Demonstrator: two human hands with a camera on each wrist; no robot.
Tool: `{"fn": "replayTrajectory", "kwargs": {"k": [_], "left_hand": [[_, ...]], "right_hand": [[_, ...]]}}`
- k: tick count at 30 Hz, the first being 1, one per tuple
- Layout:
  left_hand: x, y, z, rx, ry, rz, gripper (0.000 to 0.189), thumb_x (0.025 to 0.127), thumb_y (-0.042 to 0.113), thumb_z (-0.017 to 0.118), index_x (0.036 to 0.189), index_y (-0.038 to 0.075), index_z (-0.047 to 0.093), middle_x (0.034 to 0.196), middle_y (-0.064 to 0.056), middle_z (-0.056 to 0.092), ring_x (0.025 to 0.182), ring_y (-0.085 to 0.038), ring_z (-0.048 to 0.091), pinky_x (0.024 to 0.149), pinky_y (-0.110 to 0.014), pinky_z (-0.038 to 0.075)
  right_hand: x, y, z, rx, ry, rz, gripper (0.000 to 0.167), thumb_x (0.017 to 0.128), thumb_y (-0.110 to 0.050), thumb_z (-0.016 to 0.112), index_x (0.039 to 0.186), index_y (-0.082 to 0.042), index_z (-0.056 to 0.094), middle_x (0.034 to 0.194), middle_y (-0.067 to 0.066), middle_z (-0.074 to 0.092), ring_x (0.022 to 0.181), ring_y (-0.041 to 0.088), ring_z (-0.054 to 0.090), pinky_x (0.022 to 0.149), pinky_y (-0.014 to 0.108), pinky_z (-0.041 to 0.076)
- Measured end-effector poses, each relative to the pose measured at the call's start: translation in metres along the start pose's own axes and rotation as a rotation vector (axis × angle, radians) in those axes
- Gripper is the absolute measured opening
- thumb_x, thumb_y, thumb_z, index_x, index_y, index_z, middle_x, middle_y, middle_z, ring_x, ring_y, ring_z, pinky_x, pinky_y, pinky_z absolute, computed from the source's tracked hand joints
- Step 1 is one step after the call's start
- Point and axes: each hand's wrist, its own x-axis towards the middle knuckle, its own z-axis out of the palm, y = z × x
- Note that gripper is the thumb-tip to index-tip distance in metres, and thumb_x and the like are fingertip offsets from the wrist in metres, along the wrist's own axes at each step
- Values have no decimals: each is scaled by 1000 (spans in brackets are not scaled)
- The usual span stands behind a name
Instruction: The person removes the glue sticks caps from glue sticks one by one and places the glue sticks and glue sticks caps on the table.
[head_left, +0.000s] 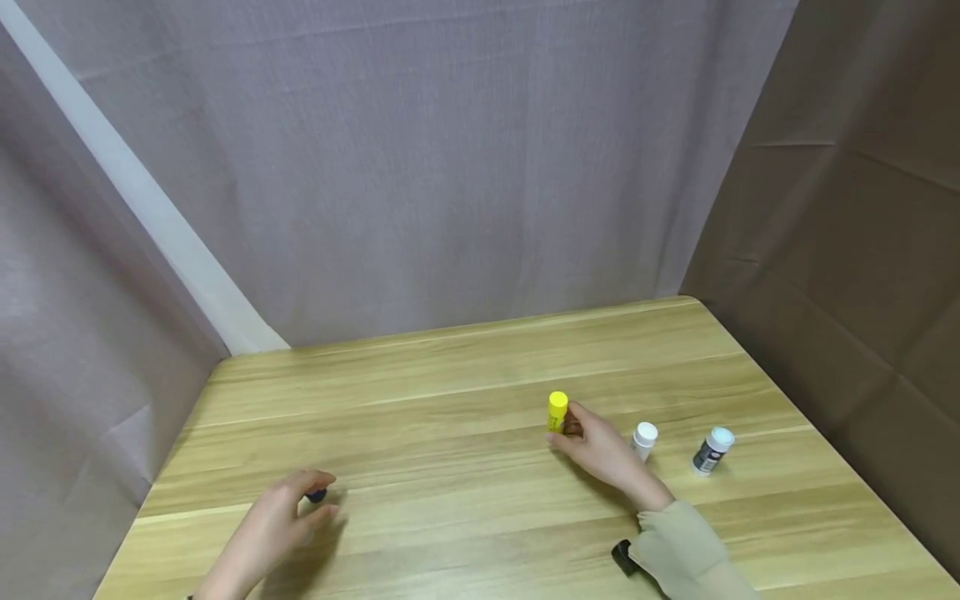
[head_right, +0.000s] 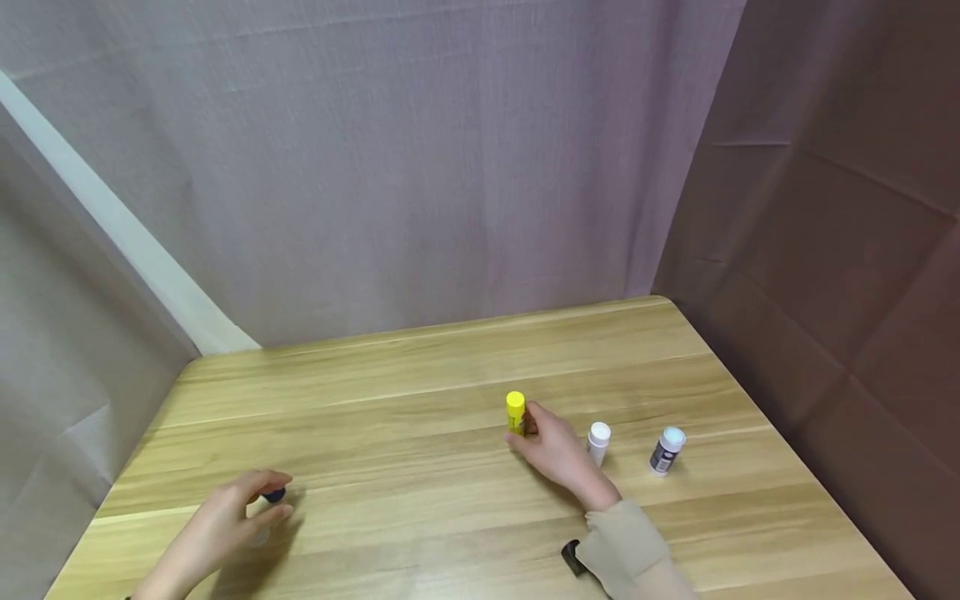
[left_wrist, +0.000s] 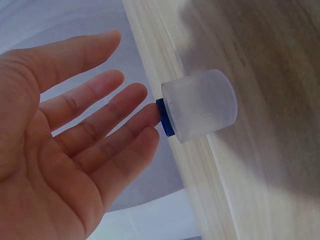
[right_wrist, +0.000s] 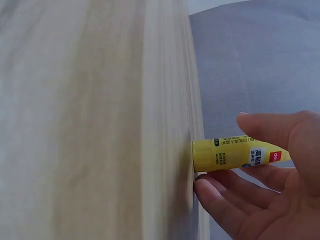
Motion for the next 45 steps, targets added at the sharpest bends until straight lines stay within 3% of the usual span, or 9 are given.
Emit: {"fn": "replayTrajectory", "kwargs": {"k": [10,22,30,36,45], "left_hand": [[1,0,1,1,5,18,34,79,9,85,110,7,72,100,-2,71,92,-20,67,85,-46,56],[5,2,-8,-36,-108,-108,35,86,16,81,117,5,69,108,-7,71,104,-30,66,94,-56,51],[8,2,-10,-36,-111,-86,36,86,17,81,117,5,69,106,-4,70,105,-30,66,93,-55,52],[12,6,-10,-10,-69,-40,35,86,16,81,117,5,70,115,-9,70,107,-31,67,91,-52,54],[38,27,-5,-29,-38,53,35,88,17,80,119,6,69,117,-9,70,109,-30,66,93,-50,53]], "right_hand": [[2,-3,3,-17,10,24,31,98,-22,69,119,-2,59,115,11,67,107,27,66,91,43,56],[1,-6,8,-55,18,-42,21,95,-16,71,112,-7,62,105,4,69,98,20,67,85,39,57],[-1,-8,6,-15,21,-62,25,97,-20,70,115,-5,62,105,3,68,97,18,66,84,36,57],[-3,-16,2,-1,43,-104,20,96,-23,72,106,-9,62,100,0,68,96,16,67,85,34,58],[-5,-32,11,-47,4,-221,13,93,-16,74,98,-11,62,95,0,69,91,17,67,81,29,59]]}}
